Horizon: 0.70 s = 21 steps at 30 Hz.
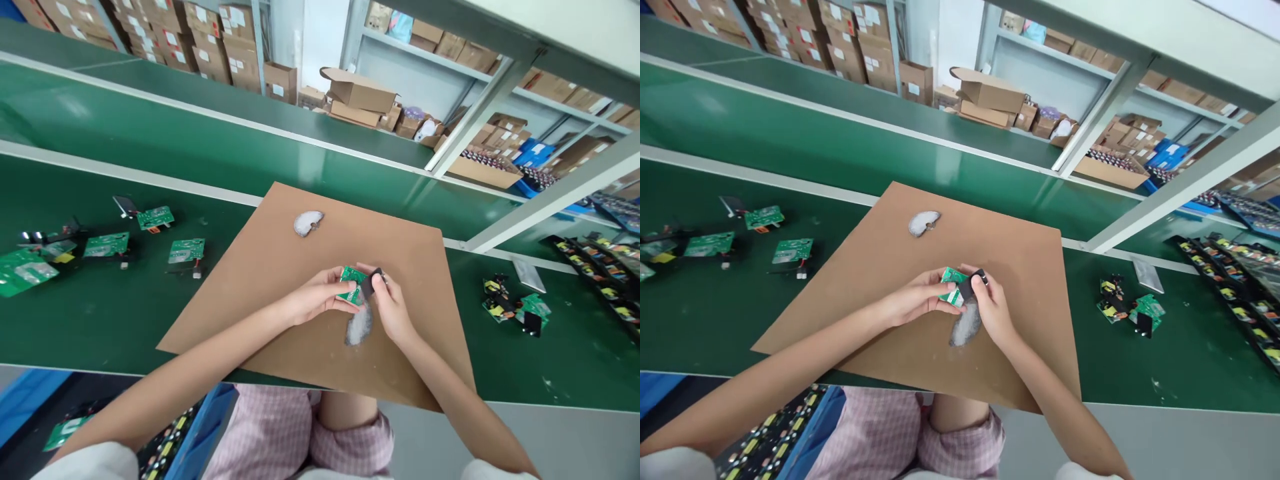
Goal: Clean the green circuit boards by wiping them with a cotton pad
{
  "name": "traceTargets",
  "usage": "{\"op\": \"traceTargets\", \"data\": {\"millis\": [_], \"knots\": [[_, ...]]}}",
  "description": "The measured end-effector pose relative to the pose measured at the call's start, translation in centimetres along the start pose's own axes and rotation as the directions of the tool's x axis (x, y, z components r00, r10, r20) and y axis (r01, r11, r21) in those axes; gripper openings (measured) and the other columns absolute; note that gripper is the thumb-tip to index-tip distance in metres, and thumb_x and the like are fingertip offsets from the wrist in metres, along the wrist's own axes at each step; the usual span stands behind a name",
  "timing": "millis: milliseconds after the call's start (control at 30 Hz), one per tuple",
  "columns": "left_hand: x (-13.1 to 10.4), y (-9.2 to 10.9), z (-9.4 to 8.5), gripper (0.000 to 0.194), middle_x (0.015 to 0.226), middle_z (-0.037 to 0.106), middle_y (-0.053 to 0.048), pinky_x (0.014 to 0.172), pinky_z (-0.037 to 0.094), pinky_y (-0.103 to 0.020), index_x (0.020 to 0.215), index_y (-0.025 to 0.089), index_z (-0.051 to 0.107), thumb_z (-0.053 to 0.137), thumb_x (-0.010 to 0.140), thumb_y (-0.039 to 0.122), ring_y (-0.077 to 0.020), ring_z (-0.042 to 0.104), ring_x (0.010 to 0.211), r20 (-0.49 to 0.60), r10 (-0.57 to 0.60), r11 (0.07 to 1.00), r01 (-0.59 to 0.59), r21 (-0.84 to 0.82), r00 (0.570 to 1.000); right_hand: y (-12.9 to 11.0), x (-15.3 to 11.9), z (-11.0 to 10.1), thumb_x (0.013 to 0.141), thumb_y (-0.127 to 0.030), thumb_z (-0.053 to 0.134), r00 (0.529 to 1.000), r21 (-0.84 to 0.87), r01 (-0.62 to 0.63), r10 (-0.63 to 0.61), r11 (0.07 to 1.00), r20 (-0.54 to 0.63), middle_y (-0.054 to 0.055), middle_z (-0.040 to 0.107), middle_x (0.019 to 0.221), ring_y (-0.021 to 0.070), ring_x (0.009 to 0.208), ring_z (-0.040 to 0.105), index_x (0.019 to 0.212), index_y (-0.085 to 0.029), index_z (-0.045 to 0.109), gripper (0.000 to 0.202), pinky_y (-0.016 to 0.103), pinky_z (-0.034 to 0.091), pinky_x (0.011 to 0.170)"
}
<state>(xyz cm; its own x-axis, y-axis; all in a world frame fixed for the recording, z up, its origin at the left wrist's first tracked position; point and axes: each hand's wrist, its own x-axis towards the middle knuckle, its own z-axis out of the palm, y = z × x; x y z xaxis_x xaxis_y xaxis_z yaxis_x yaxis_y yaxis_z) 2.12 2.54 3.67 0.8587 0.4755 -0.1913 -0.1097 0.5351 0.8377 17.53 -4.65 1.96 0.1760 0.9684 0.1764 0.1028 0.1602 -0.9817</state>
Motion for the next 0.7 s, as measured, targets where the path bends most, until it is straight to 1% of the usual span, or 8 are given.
{"op": "traceTargets", "data": {"millis": [100,200,333,467,500,567,633,700], "knots": [[-0.1,-0.2,0.2,0.04,0.1,0.058,-0.007,0.086,0.047,-0.041,0.104,0.017,0.038,0.062,0.077,0.035,-0.0208,0.065,0.084,0.04,-0.01,0.997,0.007,0.072,0.999,-0.2,-0.1,-0.1,0.087,-0.05,0.046,0.993,-0.134,-0.007,-0.009,0.991,-0.119,0.007,0.064,0.105,0.022,0.101,0.058,0.102,-0.02,0.062,0.036,0.036,0.047,0.089],[-0.4,-0.8,0.7,0.038,0.112,0.05,-0.007,0.092,0.042,-0.04,0.101,0.019,0.032,0.06,0.079,0.032,-0.02,0.062,0.096,0.072,0.071,0.977,-0.084,0.195,0.995,-0.1,-0.2,0.0,0.087,-0.051,0.043,0.98,-0.159,-0.035,0.003,0.987,-0.197,0.008,0.065,0.102,0.022,0.096,0.059,0.101,-0.019,0.062,0.039,0.036,0.048,0.086],[-0.5,-1.9,1.1,0.035,0.107,0.043,-0.002,0.088,0.044,-0.034,0.097,0.021,0.028,0.057,0.081,0.032,-0.0136,0.056,0.098,0.035,0.189,0.919,-0.189,0.346,0.981,0.6,-0.5,0.8,0.089,-0.051,0.039,0.979,-0.155,-0.048,0.016,0.987,-0.202,0.006,0.065,0.099,0.02,0.091,0.06,0.105,-0.02,0.059,0.04,0.033,0.049,0.082],[-0.3,-1.8,1.2,0.032,0.094,0.042,0.001,0.083,0.044,-0.026,0.092,0.019,0.033,0.058,0.08,0.035,-0.0084,0.051,0.088,-0.09,0.314,0.895,-0.263,0.361,0.945,1.1,-1.1,1.5,0.088,-0.05,0.039,0.988,-0.248,-0.06,0.022,0.967,-0.151,0.004,0.065,0.077,0.0197,0.074,0.063,0.091,-0.02,0.06,0.036,0.03,0.051,0.068],[-0.2,-1.7,1.2,0.03,0.09,0.042,0.002,0.082,0.043,-0.025,0.09,0.018,0.035,0.057,0.08,0.037,-0.0081,0.049,0.087,-0.124,0.339,0.888,-0.274,0.369,0.933,1.1,-1.1,1.5,0.088,-0.048,0.041,0.992,-0.282,-0.042,0.006,0.958,-0.126,0.004,0.065,0.079,0.02,0.075,0.063,0.091,-0.021,0.059,0.033,0.031,0.051,0.068],[-0.1,-1.4,1.2,0.03,0.087,0.041,0.002,0.081,0.043,-0.025,0.086,0.017,0.038,0.055,0.081,0.042,-0.0084,0.047,0.086,-0.17,0.37,0.881,-0.287,0.377,0.913,0.8,-1.1,1.2,0.087,-0.043,0.046,0.995,-0.316,0.033,-0.061,0.948,-0.078,0.006,0.064,0.099,0.0211,0.088,0.062,0.104,-0.022,0.057,0.029,0.032,0.051,0.075],[0.0,-1.3,1.4,0.033,0.088,0.043,0.002,0.081,0.045,-0.028,0.086,0.018,0.037,0.056,0.08,0.044,-0.0094,0.05,0.086,-0.166,0.33,0.913,-0.269,0.306,0.929,0.3,-0.8,0.7,0.085,-0.038,0.052,0.987,-0.313,0.117,-0.145,0.943,-0.068,0.008,0.054,0.121,0.0218,0.105,0.055,0.125,-0.024,0.043,0.044,0.035,0.049,0.084],[0.1,-1.3,1.4,0.036,0.09,0.048,0.001,0.081,0.046,-0.033,0.087,0.018,0.035,0.059,0.077,0.044,-0.0099,0.055,0.08,-0.148,0.245,0.96,-0.219,0.171,0.958,-0.2,-0.5,0.2,0.083,-0.035,0.055,0.973,-0.331,0.185,-0.219,0.925,-0.068,0.009,0.043,0.133,0.0229,0.116,0.047,0.136,-0.025,0.027,0.061,0.038,0.045,0.091]]}}
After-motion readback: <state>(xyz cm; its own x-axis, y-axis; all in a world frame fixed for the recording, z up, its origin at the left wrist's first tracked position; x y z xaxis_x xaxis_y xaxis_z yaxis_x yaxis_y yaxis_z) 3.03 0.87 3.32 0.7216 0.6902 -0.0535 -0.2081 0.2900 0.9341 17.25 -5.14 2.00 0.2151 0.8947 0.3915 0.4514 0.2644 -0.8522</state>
